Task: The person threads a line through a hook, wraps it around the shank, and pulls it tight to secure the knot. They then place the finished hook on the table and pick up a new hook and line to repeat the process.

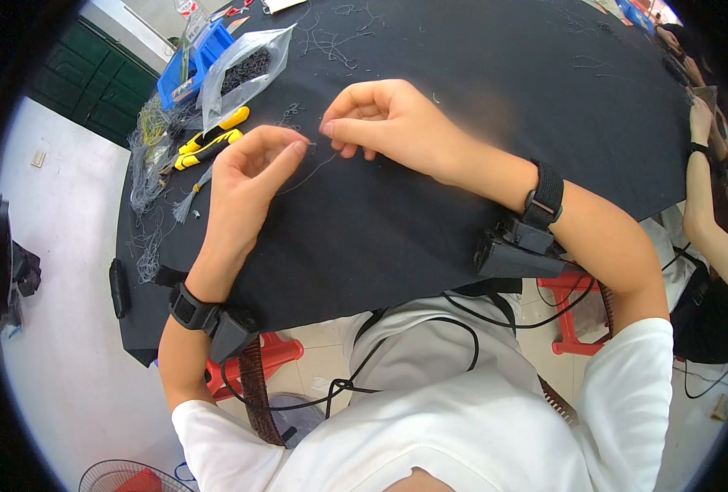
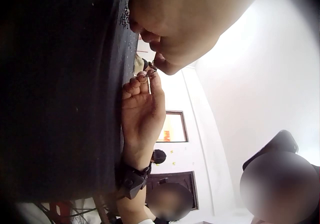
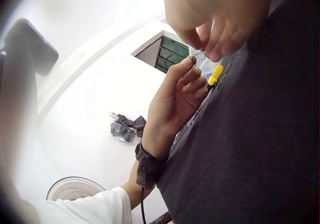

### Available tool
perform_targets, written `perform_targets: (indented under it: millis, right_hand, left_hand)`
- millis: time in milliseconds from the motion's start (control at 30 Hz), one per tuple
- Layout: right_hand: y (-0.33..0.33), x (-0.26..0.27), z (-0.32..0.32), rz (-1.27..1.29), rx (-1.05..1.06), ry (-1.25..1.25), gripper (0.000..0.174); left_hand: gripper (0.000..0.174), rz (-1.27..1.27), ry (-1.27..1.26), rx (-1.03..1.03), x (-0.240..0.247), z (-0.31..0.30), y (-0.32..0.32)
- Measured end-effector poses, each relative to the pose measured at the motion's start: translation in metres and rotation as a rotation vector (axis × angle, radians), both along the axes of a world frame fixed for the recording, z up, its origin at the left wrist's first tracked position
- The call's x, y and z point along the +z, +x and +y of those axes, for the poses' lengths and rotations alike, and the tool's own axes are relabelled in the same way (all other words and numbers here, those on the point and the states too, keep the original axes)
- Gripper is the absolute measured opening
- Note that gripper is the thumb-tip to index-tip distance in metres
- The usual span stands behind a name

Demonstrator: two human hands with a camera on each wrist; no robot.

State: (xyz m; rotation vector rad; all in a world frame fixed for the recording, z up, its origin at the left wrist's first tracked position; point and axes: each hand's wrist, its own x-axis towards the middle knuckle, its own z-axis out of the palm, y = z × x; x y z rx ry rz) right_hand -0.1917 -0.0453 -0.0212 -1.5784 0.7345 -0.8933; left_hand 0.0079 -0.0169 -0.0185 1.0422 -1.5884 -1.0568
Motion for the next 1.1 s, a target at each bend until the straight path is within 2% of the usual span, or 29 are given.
perform_targets:
  millis: [33, 133, 233, 333, 367, 467, 567, 700, 833, 867, 1033, 1100]
  right_hand:
    - [-0.001, 0.002, 0.001, 0.015, 0.0, 0.003, 0.016]
    - [-0.003, 0.002, 0.001, -0.079, 0.106, 0.254, 0.02]
    - [-0.003, 0.008, 0.009, -0.224, 0.304, 0.649, 0.025]
    - [0.003, 0.006, 0.022, -0.296, 0.396, 0.774, 0.032]
    - [0.003, 0.001, 0.023, -0.335, 0.521, 0.769, 0.035]
    - [0.01, 0.007, 0.033, -0.33, 0.479, 0.731, 0.035]
    - [0.005, -0.01, 0.019, -0.588, 0.592, 0.611, 0.035]
    - [0.011, 0.014, 0.028, -0.518, 0.265, 0.663, 0.031]
    - [0.0, 0.006, 0.013, -0.552, 0.282, 0.545, 0.024]
    - [-0.003, 0.009, 0.01, -0.51, 0.215, 0.506, 0.023]
    - [-0.025, 0.015, -0.021, -0.506, 0.025, 0.462, 0.022]
    - [-0.037, 0.011, -0.038, -0.529, -0.056, 0.429, 0.021]
  left_hand:
    - [0.007, -0.04, -0.014, 0.005, 0.001, 0.0, 0.0]
    - [0.009, -0.189, -0.334, 0.056, 0.002, -0.002, 0.003]
    - [0.014, -0.225, -0.566, 0.054, 0.011, 0.007, -0.004]
    - [0.019, -0.258, -0.658, -0.046, 0.016, 0.017, -0.009]
    - [0.021, -0.296, -0.721, -0.07, 0.019, 0.019, -0.011]
    - [0.023, -0.376, -0.785, -0.125, 0.022, 0.025, -0.015]
    - [0.023, -0.43, -0.905, -0.166, 0.021, 0.026, -0.017]
    - [0.023, -0.495, -0.968, -0.233, 0.024, 0.033, -0.021]
    - [0.025, -0.484, -0.94, -0.266, 0.021, 0.029, -0.02]
    - [0.025, -0.502, -0.929, -0.266, 0.021, 0.027, -0.019]
    - [0.014, -0.549, -0.652, -0.29, 0.022, 0.019, -0.01]
    - [0.01, -0.402, -0.424, -0.282, 0.014, 0.016, -0.01]
